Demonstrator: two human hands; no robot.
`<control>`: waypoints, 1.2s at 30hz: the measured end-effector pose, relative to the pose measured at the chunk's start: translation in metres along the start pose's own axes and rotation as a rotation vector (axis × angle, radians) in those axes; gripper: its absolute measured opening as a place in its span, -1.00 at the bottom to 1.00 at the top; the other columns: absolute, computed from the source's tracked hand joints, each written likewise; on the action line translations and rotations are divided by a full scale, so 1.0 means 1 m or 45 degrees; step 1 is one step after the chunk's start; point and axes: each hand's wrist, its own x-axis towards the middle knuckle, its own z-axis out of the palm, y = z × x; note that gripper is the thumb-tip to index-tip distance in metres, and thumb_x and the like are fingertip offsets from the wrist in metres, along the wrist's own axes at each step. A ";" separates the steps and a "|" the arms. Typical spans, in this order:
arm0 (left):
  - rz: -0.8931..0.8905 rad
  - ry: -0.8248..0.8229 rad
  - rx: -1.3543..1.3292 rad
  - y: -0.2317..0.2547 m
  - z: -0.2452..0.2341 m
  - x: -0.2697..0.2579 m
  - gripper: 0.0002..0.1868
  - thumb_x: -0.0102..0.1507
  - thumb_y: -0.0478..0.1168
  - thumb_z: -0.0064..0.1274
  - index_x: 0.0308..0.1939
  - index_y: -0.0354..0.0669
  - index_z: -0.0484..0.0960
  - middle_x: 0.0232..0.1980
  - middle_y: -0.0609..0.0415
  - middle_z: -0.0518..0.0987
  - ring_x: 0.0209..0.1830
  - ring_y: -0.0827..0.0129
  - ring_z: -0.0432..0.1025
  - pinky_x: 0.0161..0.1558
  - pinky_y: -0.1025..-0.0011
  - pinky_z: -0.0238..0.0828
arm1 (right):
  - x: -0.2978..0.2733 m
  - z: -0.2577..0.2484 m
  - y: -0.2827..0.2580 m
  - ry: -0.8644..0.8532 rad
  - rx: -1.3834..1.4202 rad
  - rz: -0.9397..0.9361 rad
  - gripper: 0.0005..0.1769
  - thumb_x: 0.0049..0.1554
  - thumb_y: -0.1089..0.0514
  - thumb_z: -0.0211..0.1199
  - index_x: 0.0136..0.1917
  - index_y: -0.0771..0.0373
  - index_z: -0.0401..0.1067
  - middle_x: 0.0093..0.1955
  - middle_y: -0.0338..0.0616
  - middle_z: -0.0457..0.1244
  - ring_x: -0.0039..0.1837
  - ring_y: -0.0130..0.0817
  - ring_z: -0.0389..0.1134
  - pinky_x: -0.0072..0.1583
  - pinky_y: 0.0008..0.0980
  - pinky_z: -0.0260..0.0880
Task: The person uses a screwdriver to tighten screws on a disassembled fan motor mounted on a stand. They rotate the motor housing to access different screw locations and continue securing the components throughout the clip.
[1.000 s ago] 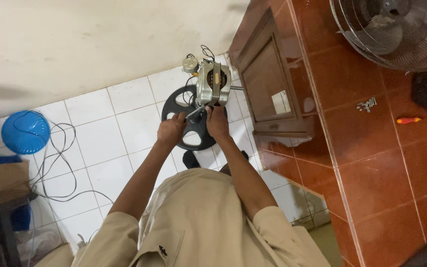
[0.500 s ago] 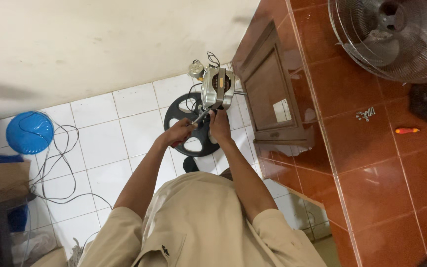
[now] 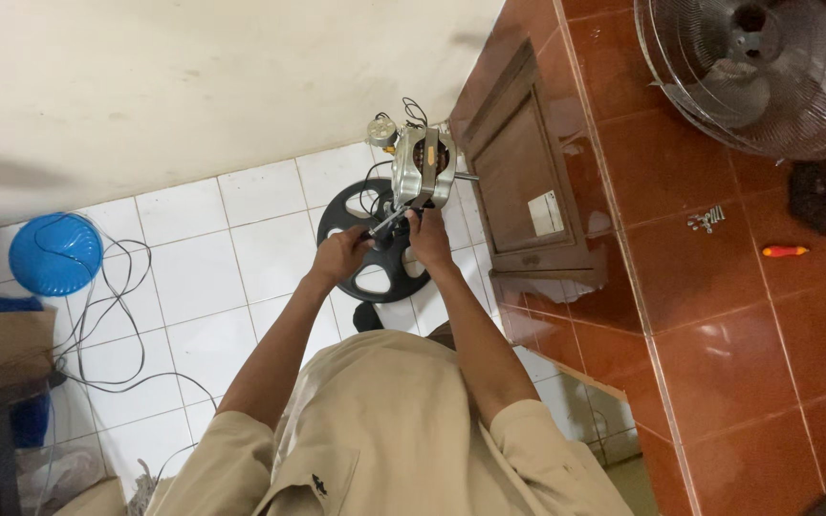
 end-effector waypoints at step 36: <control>-0.073 -0.076 -0.029 0.004 0.005 -0.007 -0.58 0.24 -0.06 0.22 -0.01 -0.21 0.41 -0.30 -0.12 0.68 -0.27 -0.06 0.59 -0.29 0.08 0.48 | 0.038 0.001 0.074 -0.162 1.152 0.882 -0.80 0.27 0.23 0.13 0.14 0.15 0.49 0.02 -0.21 0.40 0.01 -0.41 0.43 -0.04 -0.41 0.52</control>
